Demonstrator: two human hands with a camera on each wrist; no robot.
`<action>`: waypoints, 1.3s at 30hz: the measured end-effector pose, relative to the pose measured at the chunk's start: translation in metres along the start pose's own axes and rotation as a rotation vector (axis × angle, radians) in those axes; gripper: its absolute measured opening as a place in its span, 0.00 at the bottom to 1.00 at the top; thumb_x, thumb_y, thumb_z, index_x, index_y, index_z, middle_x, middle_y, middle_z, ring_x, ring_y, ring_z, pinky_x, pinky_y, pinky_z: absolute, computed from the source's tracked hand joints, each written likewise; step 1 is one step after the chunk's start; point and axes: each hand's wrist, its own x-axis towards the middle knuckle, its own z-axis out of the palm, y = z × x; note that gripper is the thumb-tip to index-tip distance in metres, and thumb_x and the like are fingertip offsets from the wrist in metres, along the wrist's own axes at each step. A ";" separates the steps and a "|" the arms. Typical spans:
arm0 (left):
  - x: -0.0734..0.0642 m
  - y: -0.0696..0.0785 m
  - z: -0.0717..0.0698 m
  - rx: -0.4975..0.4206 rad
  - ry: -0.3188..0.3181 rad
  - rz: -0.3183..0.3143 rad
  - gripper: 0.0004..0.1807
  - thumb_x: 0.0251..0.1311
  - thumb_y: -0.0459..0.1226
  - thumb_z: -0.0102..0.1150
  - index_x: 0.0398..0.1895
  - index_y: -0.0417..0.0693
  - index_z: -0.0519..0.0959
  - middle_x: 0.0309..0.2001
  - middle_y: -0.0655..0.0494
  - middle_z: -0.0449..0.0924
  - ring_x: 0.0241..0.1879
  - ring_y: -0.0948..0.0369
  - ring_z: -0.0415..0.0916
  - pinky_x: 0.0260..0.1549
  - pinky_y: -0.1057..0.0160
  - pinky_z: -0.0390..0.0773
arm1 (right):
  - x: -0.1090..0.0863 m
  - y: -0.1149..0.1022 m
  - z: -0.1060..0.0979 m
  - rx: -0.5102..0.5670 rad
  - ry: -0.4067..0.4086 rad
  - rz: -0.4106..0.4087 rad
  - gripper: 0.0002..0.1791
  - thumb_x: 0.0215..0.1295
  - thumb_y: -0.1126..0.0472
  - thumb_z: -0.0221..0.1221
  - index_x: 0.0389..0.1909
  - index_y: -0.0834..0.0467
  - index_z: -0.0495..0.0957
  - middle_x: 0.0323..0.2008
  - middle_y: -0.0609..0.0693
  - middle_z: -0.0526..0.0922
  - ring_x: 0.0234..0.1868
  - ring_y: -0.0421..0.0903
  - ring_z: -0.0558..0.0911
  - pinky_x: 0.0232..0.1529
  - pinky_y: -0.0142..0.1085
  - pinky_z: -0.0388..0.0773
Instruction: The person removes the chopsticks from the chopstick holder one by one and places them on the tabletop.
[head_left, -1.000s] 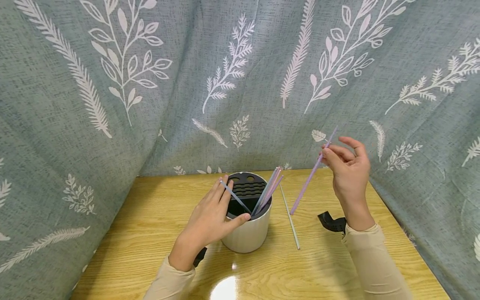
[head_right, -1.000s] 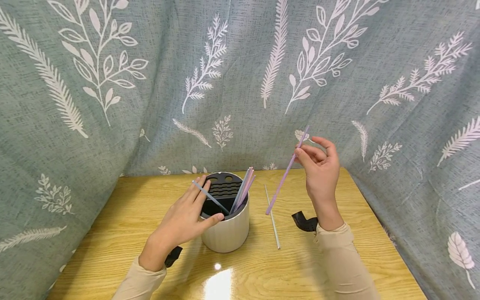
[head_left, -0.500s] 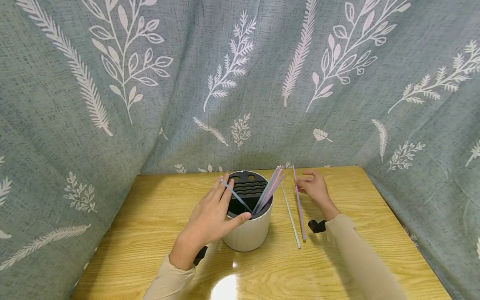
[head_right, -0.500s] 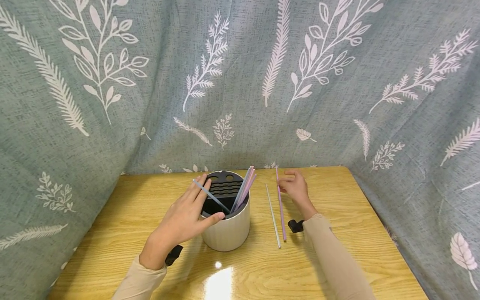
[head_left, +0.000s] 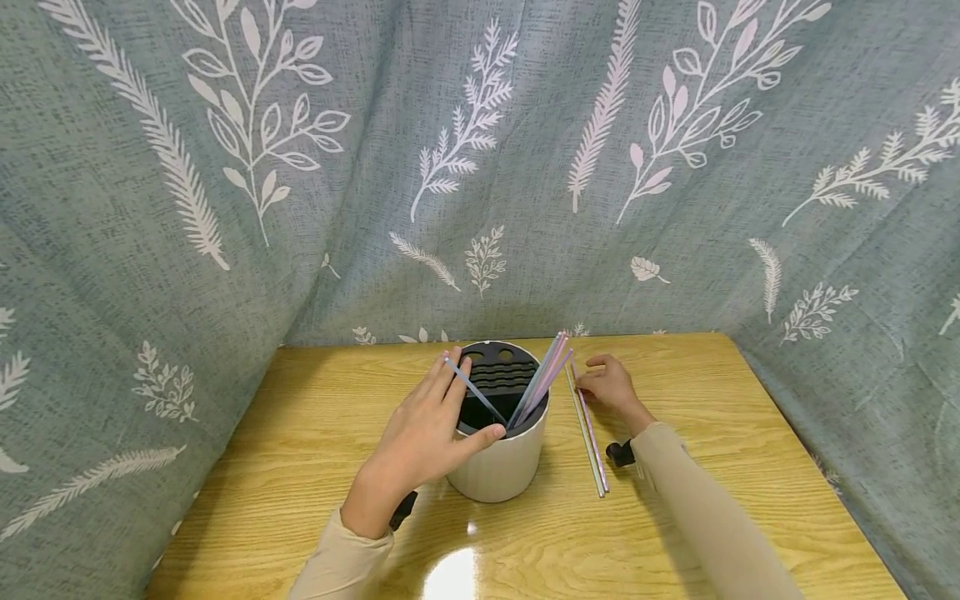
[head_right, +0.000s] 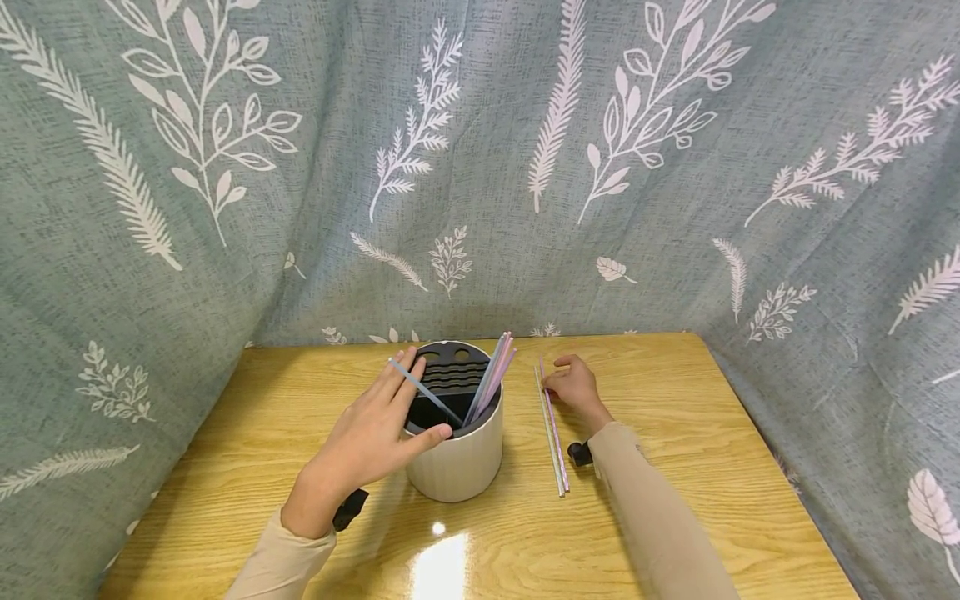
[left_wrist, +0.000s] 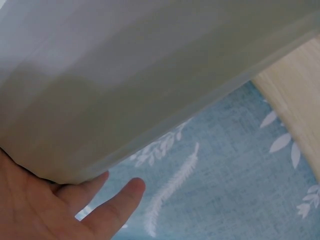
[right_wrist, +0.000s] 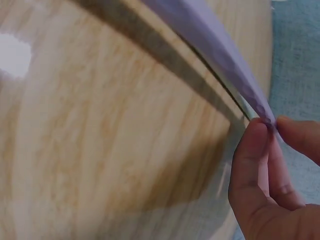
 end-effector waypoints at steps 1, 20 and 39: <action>0.000 0.000 0.000 0.000 0.001 0.000 0.57 0.62 0.75 0.37 0.81 0.43 0.45 0.80 0.50 0.33 0.78 0.52 0.34 0.70 0.46 0.55 | 0.001 0.001 0.001 -0.016 0.000 -0.001 0.28 0.64 0.70 0.64 0.62 0.74 0.65 0.44 0.68 0.84 0.35 0.52 0.87 0.36 0.41 0.84; -0.001 -0.001 0.000 -0.011 0.026 0.009 0.57 0.62 0.74 0.39 0.80 0.43 0.47 0.80 0.50 0.34 0.78 0.51 0.36 0.68 0.44 0.58 | -0.013 -0.009 0.003 -0.122 0.025 -0.048 0.26 0.67 0.70 0.61 0.63 0.71 0.67 0.43 0.66 0.84 0.36 0.59 0.86 0.37 0.47 0.84; -0.001 -0.001 0.000 -0.022 0.012 -0.002 0.57 0.62 0.75 0.38 0.81 0.44 0.45 0.80 0.52 0.32 0.78 0.52 0.35 0.68 0.44 0.58 | -0.144 -0.116 0.023 0.314 0.070 -0.605 0.21 0.65 0.75 0.63 0.58 0.69 0.72 0.41 0.67 0.83 0.39 0.47 0.86 0.42 0.39 0.83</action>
